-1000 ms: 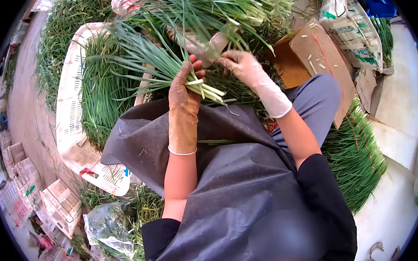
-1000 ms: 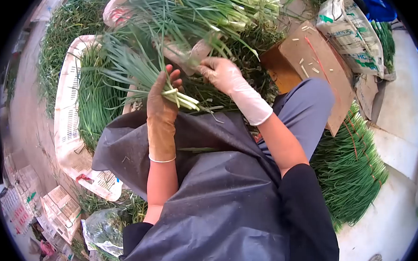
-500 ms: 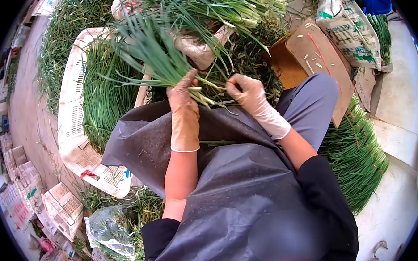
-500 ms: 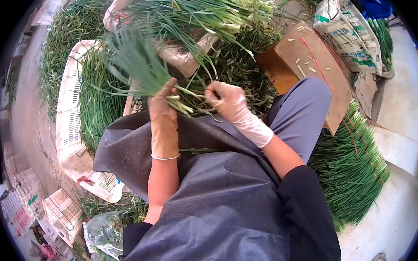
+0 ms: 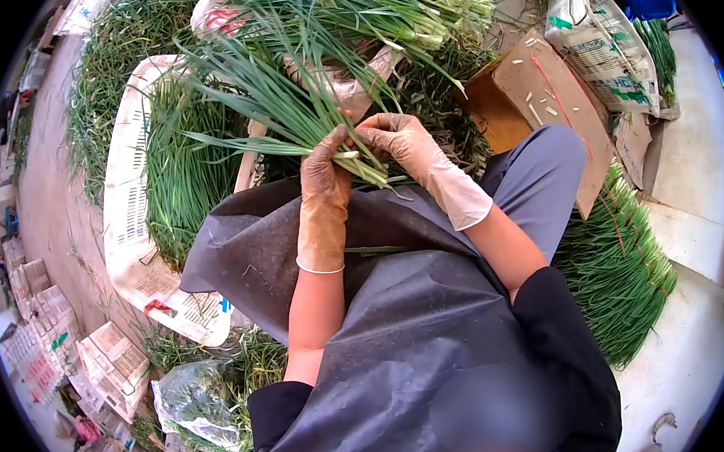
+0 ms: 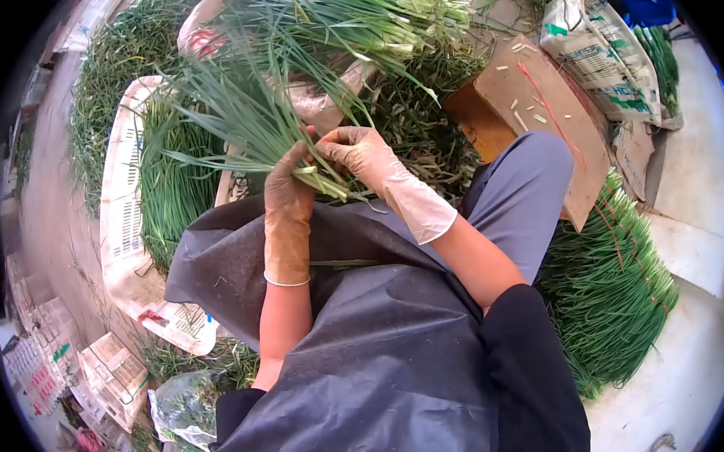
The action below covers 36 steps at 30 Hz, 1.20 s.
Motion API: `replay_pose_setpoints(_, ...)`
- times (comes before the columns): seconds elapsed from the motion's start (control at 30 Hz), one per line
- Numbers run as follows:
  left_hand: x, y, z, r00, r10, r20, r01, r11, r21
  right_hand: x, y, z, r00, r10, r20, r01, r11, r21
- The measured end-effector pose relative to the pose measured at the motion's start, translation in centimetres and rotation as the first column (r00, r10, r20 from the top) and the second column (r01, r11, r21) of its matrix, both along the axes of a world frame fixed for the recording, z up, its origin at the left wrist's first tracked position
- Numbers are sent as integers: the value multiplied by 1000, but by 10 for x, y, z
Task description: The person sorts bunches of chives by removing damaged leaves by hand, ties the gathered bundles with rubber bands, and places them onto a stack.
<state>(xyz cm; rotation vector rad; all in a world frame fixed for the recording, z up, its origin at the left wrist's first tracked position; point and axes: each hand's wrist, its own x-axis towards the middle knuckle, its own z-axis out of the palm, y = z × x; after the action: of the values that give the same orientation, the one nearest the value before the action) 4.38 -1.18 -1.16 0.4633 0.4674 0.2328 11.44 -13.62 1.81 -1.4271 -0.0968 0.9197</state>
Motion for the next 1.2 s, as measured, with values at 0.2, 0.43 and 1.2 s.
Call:
replay_pose_setpoints(0.2,1,-6,5,991,-91,-94,91,996,2,3,-5,-7,974,-20,-226,42,995,95)
replay_pose_setpoints(0.43,4,-21,5,982,101,-157,-101,995,6,-2,8,-18,945,-76,318,106,991,-76)
replay_pose_setpoints(1.2,-3,19,20,894,317,-316,-229,931,286,53,-15,-49,994,15,109,9,977,-213)
